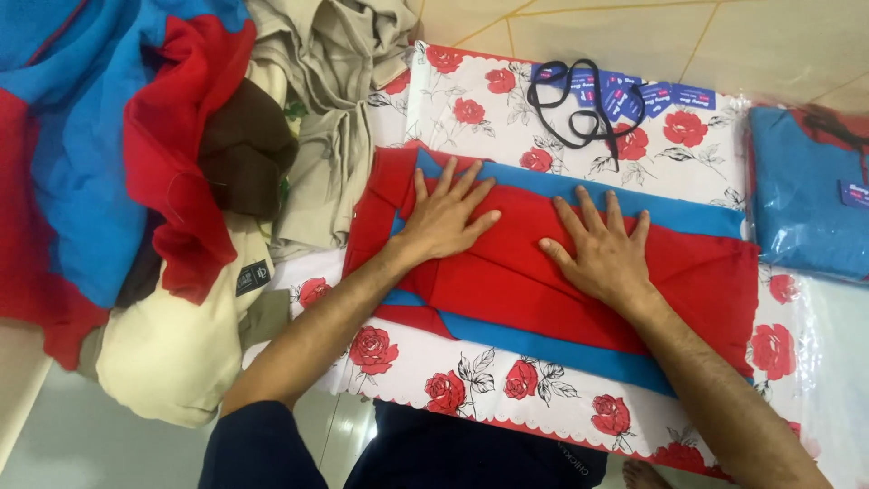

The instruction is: A person meticulously folds a blue and red hoodie with a Superman logo on a table.

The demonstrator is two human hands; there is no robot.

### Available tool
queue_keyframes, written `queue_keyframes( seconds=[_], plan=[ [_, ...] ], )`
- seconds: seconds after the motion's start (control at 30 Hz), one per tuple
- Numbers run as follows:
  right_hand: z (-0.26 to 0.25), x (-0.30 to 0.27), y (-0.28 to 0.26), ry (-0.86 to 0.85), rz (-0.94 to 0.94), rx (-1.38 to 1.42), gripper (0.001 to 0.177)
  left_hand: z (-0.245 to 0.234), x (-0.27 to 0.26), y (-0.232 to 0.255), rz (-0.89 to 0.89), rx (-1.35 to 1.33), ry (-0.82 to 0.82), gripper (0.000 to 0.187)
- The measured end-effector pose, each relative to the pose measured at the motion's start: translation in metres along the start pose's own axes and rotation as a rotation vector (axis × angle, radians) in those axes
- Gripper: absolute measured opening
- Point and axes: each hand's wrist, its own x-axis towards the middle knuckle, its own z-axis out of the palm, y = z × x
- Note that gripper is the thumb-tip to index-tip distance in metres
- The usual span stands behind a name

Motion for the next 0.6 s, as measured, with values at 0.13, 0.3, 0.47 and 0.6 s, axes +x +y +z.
queue_keyframes(
  seconds=[0.13,0.3,0.47,0.6],
  plan=[
    [-0.011,-0.005,-0.006,0.021,-0.016,0.017,0.071,-0.018,-0.036,-0.021,0.035,-0.152,0.268,0.058],
    [-0.046,-0.017,-0.056,0.187,-0.186,0.283,0.062,-0.038,-0.094,-0.047,-0.311,-0.130,0.445,0.041],
    [-0.029,0.011,-0.102,-0.022,-0.235,0.630,0.048,-0.049,-0.104,-0.056,-0.511,-0.136,0.184,0.041],
    [-0.011,0.034,-0.121,-0.160,-0.180,1.169,0.052,-0.051,-0.095,-0.053,-0.539,-0.024,0.081,0.044]
  ],
)
